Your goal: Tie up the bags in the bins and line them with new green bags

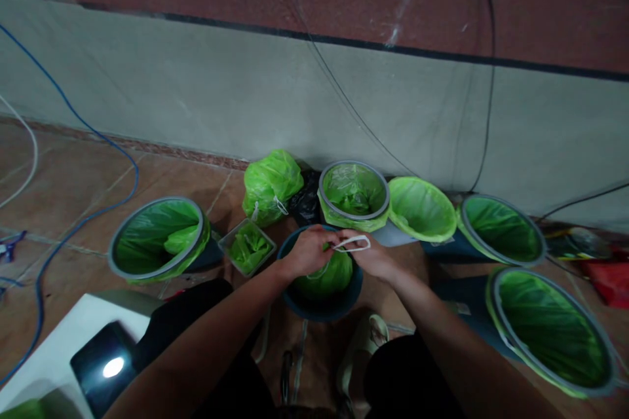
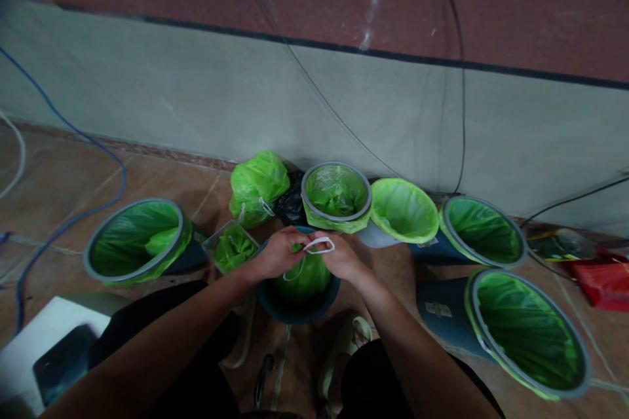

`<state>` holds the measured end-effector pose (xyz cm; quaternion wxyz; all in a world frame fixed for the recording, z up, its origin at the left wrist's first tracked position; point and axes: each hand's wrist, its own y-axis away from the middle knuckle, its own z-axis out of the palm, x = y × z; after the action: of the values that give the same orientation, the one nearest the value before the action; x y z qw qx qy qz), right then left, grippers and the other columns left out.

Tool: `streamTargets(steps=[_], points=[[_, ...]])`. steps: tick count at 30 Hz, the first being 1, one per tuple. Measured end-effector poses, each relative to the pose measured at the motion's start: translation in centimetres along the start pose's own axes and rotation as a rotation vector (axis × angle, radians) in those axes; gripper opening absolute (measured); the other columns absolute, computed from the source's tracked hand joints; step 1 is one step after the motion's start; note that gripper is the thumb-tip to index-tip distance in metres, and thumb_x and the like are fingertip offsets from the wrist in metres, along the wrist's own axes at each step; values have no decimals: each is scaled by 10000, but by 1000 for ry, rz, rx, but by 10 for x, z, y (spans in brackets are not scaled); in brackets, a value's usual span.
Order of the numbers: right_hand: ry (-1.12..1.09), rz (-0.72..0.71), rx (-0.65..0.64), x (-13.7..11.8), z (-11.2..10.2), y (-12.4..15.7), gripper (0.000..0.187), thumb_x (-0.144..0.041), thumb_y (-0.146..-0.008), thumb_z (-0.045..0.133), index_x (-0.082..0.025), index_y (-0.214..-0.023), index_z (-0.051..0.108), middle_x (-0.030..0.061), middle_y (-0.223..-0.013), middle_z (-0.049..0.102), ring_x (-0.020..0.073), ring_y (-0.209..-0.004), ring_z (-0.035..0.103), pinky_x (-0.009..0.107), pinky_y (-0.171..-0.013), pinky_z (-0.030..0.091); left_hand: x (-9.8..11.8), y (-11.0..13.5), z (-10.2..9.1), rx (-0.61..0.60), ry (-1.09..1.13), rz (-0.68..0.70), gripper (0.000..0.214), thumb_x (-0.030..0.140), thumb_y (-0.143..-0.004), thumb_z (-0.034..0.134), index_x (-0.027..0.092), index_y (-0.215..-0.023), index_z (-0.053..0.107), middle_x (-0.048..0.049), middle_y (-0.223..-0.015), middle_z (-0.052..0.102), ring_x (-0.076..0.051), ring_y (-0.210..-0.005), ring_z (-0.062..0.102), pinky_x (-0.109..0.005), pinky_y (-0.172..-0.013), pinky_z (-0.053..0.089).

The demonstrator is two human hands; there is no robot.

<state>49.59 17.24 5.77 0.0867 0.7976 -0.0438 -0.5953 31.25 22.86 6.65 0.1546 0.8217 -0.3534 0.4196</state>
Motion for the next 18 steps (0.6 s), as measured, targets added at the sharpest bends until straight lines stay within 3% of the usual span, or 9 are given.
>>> streamTargets(steps=[4,8,14,18], points=[[-157,-52,-61,5,14,-3,223,-439,-696,686,-243,-622,609,-3,-660,596,174,-677,521,313,-711,440,-1,4,5,36,-19,42,291,46,-812,563,226,-968,730,-34,-979,749,-196,-979,663,-319,-966,467],[-276,85,-30,4,23,-4,266,-472,-633,720,-227,-616,618,-11,-622,587,151,-613,495,289,-636,421,-7,5,13,91,34,46,250,58,-855,521,198,-961,699,-51,-977,726,-184,-950,668,-301,-927,484],[-138,140,38,-4,25,2,241,-418,-713,640,-195,-746,722,-25,-658,631,120,-601,480,263,-629,391,-11,2,19,216,117,-91,122,79,-828,580,178,-834,652,-24,-826,671,-145,-774,614,-262,-792,475],[-79,142,123,-4,23,2,252,-419,-699,633,-197,-748,743,-11,-681,664,135,-626,524,281,-659,402,-10,0,16,231,250,-144,77,149,-838,614,166,-777,658,-10,-742,650,-131,-700,581,-240,-695,445]])
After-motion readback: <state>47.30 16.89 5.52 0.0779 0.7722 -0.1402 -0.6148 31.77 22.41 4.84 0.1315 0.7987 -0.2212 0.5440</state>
